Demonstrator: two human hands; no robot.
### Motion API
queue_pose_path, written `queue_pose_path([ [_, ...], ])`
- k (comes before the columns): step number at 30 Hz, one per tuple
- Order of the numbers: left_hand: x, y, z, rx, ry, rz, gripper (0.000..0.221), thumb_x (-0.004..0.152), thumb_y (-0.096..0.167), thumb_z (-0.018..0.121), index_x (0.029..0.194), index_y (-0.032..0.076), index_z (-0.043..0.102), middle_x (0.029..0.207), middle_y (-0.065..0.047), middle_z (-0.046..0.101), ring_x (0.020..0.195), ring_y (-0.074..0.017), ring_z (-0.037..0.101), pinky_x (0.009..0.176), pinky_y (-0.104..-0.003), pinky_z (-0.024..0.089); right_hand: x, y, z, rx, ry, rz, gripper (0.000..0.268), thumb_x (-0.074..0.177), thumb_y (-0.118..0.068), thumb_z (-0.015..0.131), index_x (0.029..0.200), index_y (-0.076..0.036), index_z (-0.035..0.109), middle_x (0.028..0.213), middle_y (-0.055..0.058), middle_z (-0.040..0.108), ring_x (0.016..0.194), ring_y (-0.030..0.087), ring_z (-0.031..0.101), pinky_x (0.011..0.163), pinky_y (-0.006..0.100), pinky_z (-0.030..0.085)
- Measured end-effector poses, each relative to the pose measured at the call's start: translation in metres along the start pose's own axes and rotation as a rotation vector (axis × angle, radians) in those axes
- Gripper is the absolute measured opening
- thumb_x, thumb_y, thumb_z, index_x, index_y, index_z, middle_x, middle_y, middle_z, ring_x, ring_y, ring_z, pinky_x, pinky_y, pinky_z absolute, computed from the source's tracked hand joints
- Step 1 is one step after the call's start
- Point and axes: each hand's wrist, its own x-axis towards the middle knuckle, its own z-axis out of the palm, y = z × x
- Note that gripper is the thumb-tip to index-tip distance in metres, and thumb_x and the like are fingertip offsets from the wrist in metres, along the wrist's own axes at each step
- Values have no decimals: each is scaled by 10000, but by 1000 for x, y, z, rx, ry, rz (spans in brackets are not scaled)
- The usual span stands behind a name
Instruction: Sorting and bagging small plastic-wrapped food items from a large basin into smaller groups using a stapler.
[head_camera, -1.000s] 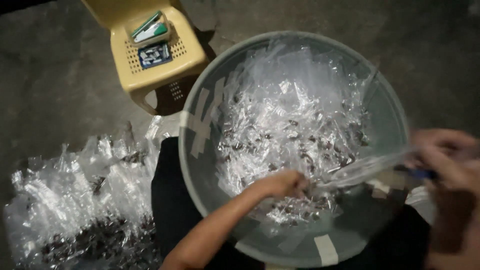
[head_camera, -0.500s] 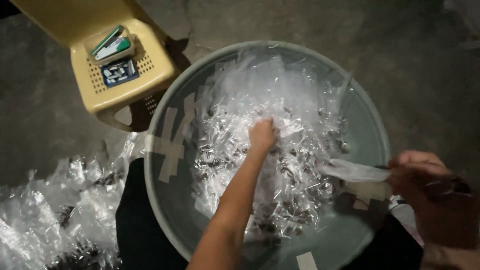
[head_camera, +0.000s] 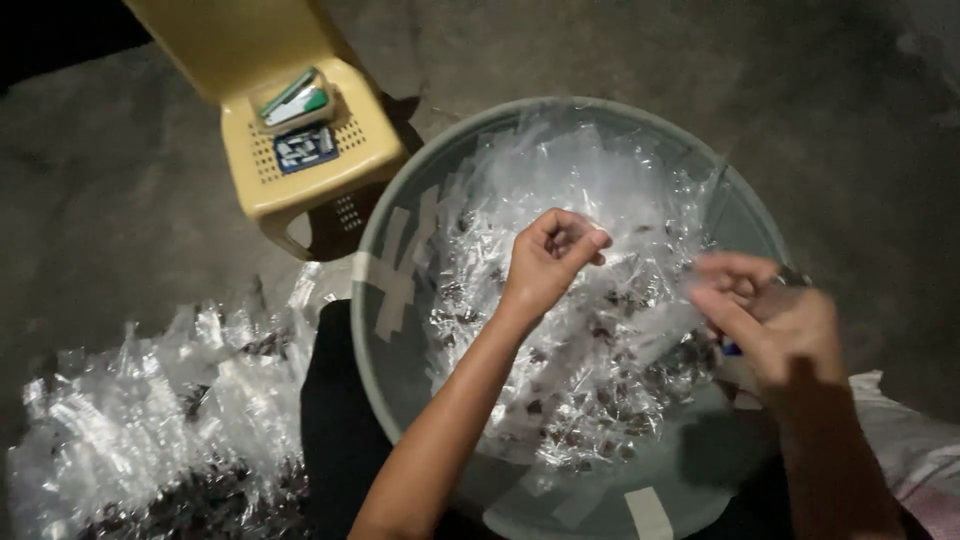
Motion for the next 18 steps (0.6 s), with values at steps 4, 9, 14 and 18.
queue_pose_path([
  [4,-22,38,9,5,51,0,156,879,60,767,929,31,621,858,-65,691,736,-140,683,708,-241,579,20,-32,24,264,-7,313,559,893,12,645,1444,38,554,903,76,640,636,127,554,561,219,439],
  [9,-46,71,7,93,-92,16,183,873,62,767,935,18,600,797,-41,651,685,-102,617,647,-222,523,39,-32,34,421,-9,291,299,908,17,657,1204,60,663,866,106,641,657,132,595,554,212,504],
  [14,-54,95,-19,169,-85,-32,149,906,105,718,1033,30,698,1002,-101,708,856,-174,691,834,-312,608,35,-21,31,630,19,184,128,919,8,693,1044,-10,669,965,99,689,662,97,636,575,174,577],
  [18,-57,109,-34,461,35,26,297,915,80,681,1199,8,733,811,-39,709,672,-79,604,631,-219,514,25,-14,23,467,47,161,149,885,21,699,1012,-40,650,914,70,673,668,104,627,581,193,561],
])
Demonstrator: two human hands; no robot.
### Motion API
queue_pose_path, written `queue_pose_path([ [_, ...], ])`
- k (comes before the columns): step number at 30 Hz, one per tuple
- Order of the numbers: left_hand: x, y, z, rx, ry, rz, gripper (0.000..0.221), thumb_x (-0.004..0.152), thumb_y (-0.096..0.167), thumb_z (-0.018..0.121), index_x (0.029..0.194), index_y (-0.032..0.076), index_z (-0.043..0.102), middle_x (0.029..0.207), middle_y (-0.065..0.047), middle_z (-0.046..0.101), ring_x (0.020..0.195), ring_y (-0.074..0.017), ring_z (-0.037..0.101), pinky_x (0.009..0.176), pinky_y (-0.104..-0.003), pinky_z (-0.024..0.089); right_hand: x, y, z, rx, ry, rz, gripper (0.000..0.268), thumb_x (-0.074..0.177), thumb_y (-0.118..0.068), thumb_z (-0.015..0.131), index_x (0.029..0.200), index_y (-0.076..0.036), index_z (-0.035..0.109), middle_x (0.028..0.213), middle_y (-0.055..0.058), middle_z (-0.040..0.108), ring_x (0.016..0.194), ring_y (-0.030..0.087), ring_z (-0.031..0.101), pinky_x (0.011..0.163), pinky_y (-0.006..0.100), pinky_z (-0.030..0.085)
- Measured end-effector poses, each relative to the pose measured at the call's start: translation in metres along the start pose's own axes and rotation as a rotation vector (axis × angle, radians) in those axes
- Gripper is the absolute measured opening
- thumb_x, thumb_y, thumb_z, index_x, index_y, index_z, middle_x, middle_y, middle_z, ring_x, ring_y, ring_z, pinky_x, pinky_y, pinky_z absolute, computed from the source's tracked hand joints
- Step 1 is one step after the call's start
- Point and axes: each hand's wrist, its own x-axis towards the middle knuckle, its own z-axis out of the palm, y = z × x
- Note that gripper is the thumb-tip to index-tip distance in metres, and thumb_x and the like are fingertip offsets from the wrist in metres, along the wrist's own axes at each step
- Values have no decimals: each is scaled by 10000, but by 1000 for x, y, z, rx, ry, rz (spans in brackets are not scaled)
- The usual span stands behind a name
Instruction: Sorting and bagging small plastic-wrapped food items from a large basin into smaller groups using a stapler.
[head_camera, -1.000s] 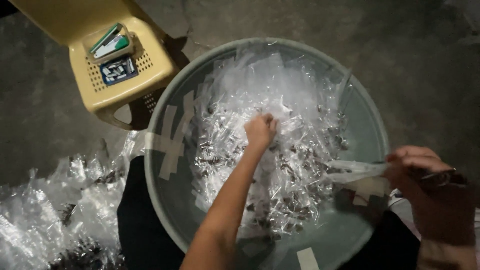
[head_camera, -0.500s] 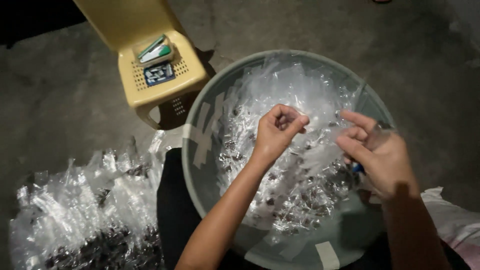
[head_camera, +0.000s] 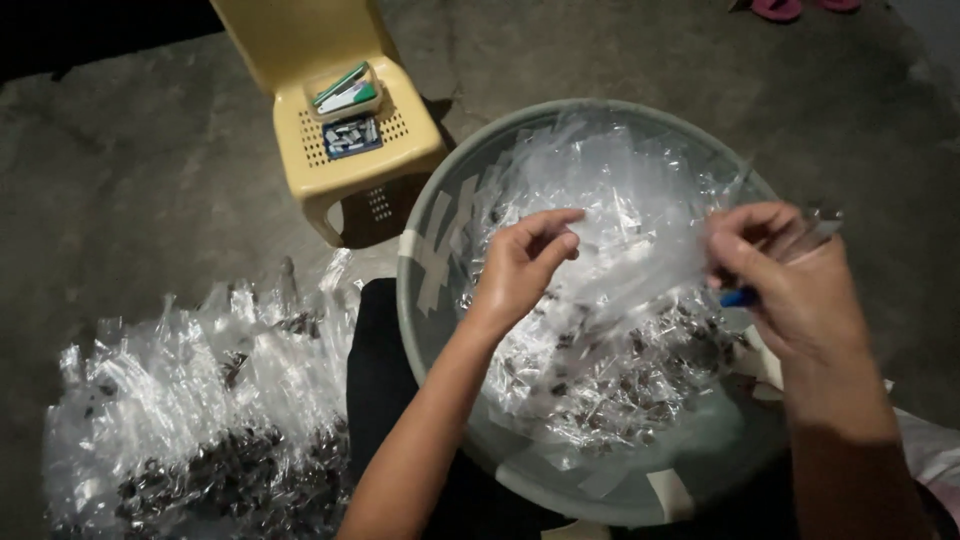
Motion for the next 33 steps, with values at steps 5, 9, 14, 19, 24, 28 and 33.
queue_pose_path([
  [5,-5,17,10,-203,101,-12,499,836,0,765,1308,-34,605,889,-116,755,771,-145,704,710,-249,601,-21,-32,43,-226,-68,72,251,848,53,708,1094,4,700,890,105,672,706,155,604,629,245,513],
  [9,-15,30,21,-206,91,31,586,822,16,778,1366,28,559,959,-116,765,838,-166,729,770,-287,656,-25,-44,66,-217,-156,189,528,835,14,699,1356,73,639,822,60,616,672,108,520,592,213,392],
  [14,-30,31,24,-27,58,271,666,813,-67,789,1407,47,509,944,-74,746,860,-154,727,800,-275,630,-19,-30,63,-183,-140,210,272,829,21,743,1101,25,738,810,93,660,649,134,549,577,237,429],
  [19,-30,34,4,142,-125,387,566,827,-11,725,1358,-1,529,1238,-161,710,1150,-260,731,1040,-374,611,-14,-20,56,-168,-139,139,104,810,29,772,904,5,736,816,100,722,644,138,583,578,250,479],
  [24,-34,1,26,-5,-534,-38,900,815,688,524,1434,40,441,1296,-253,655,1110,-380,708,873,-531,635,-11,-11,56,-188,-234,41,83,811,0,779,874,-28,734,887,60,727,646,125,613,583,242,500],
  [28,-54,-27,50,-244,-377,-128,455,1082,437,414,953,60,633,614,16,562,528,-107,582,496,-259,502,-3,12,46,-169,-136,-38,104,863,7,758,945,-31,706,744,36,672,580,67,534,529,188,425],
  [33,-59,-41,46,-218,-349,-115,465,1153,361,354,894,109,645,496,0,554,454,-89,499,482,-226,461,12,34,43,325,54,112,289,1002,-160,684,1268,-108,585,834,15,570,609,73,497,456,199,395],
])
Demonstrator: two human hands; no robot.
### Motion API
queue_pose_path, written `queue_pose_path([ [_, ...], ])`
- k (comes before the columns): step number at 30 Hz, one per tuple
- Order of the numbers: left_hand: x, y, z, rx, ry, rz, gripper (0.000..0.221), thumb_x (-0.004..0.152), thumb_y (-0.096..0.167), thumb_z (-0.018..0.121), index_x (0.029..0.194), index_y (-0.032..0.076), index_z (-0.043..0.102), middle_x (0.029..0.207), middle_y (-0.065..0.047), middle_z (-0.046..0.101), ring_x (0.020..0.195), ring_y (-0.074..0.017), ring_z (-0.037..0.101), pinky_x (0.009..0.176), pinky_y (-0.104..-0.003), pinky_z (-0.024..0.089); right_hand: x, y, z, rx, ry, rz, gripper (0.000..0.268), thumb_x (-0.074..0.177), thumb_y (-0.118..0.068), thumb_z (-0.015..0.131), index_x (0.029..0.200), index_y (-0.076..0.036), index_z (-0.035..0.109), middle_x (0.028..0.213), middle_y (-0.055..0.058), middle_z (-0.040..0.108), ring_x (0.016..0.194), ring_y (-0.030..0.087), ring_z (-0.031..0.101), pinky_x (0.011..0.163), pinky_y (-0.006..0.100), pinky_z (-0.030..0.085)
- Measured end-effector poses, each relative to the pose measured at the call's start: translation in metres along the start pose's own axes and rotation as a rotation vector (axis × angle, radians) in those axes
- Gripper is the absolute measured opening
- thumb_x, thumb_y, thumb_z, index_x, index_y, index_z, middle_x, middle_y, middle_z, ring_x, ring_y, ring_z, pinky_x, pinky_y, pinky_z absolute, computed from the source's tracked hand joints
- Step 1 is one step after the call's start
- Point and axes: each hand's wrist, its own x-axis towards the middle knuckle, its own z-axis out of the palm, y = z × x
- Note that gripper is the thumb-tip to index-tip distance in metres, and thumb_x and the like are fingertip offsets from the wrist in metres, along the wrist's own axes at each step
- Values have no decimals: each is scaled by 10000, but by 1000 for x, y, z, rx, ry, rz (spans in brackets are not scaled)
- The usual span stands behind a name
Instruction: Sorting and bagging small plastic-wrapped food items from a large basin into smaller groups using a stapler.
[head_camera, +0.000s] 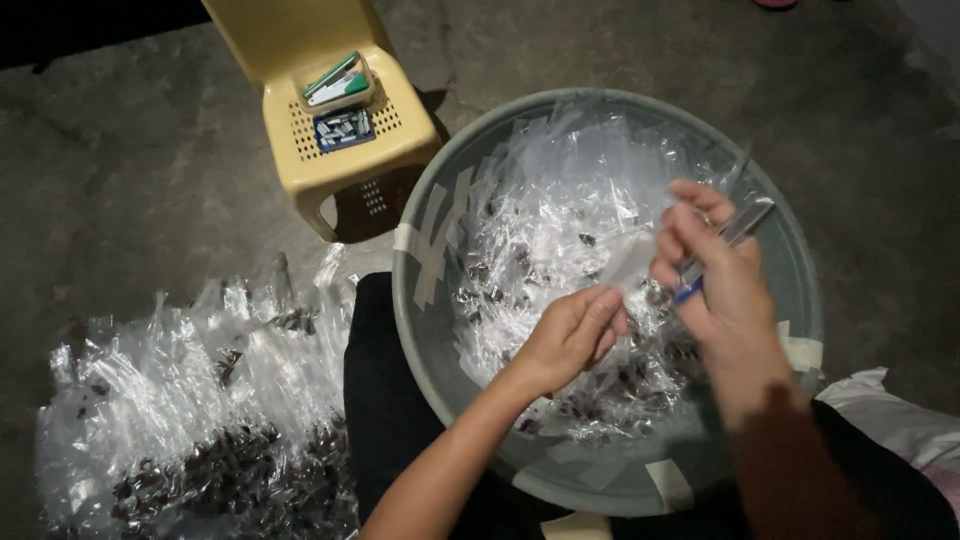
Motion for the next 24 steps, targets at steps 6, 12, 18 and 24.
queue_pose_path([
  [6,4,1,-16,233,268,-35,455,1128,335,383,846,102,653,476,-52,567,460,-179,561,521,-288,492,-25,37,42,300,50,334,274,985,-229,674,1176,-33,677,951,136,707,795,276,686,654,381,538],
  [12,-11,-11,-15,521,111,24,326,1090,293,439,928,86,632,637,-221,656,684,-460,683,631,-516,521,-13,42,38,-104,164,28,611,1016,-585,567,847,-16,710,665,83,616,536,150,626,524,251,543],
  [18,-35,1,-2,59,-44,-98,262,1111,250,488,947,79,601,544,-38,597,443,-168,581,512,-305,505,21,71,22,-184,261,-129,649,1058,-383,700,541,-68,467,430,101,429,331,240,530,339,334,455],
  [24,-111,-2,-85,262,9,-438,286,1019,254,535,1161,94,725,885,2,690,692,-91,581,598,-253,491,45,57,-59,-89,143,-32,564,1088,-473,550,618,-162,558,536,23,512,460,155,520,526,316,509],
])
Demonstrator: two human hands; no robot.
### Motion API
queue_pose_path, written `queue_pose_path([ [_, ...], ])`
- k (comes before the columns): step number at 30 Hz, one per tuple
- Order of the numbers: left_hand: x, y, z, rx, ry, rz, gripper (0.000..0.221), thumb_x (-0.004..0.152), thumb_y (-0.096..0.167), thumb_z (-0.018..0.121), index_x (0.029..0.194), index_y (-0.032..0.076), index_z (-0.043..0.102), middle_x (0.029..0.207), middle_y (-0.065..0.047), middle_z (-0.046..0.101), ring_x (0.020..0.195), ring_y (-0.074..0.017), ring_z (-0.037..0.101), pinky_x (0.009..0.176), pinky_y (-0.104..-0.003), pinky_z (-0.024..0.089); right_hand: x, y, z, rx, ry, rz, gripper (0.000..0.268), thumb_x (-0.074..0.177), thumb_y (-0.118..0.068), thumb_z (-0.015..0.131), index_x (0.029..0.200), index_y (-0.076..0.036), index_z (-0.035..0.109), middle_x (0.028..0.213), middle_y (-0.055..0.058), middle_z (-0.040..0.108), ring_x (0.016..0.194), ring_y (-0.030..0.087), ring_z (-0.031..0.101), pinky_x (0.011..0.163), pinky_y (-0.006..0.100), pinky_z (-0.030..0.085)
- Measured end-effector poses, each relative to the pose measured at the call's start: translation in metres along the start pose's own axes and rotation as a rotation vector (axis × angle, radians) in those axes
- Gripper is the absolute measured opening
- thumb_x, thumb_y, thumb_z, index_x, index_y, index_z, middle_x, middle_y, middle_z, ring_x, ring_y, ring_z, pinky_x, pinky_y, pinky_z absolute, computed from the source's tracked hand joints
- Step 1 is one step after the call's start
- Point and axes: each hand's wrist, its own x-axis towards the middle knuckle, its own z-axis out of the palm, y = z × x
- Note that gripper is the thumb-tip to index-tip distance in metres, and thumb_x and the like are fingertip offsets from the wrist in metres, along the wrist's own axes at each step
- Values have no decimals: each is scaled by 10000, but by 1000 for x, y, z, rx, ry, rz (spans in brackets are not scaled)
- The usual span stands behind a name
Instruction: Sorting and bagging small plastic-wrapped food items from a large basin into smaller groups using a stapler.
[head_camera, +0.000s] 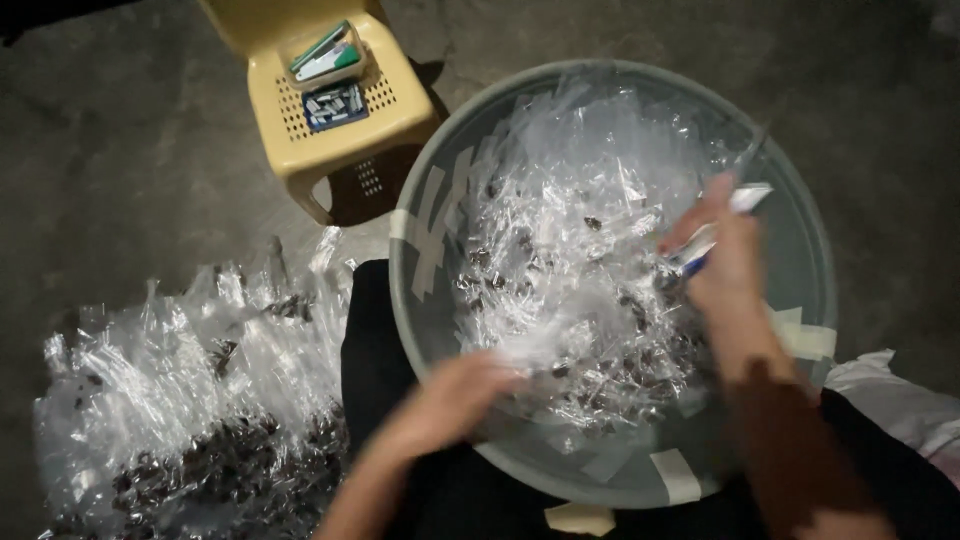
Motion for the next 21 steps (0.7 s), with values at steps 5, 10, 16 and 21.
queue_pose_path([
  [5,-91,-70,-169,86,880,-509,378,1148,303,391,1331,63,618,1129,-177,643,903,-301,618,701,-430,538,15,-27,-74,-172,294,102,190,1099,-277,645,997,-123,599,831,-26,617,656,62,624,555,202,558],
  [10,-149,-207,-211,712,1244,-727,477,1164,249,527,1458,-115,433,1230,-397,559,1007,-566,619,868,-667,459,27,24,-124,-520,353,163,69,1030,-174,688,1069,-137,644,859,-17,664,592,49,581,472,190,474],
  [16,-117,-245,-220,781,1137,-994,498,974,299,581,1317,-63,568,1377,-431,523,1269,-603,438,1014,-733,176,42,43,-108,-655,298,219,156,993,-201,718,1076,-81,663,693,13,594,506,90,487,447,244,405],
  [21,1,-34,-167,217,1156,-259,595,962,-71,540,1515,54,359,1407,-217,493,1227,-332,544,973,-471,500,108,78,-124,-829,73,-68,195,944,-137,751,1088,-11,712,825,66,695,597,132,619,510,238,450],
])
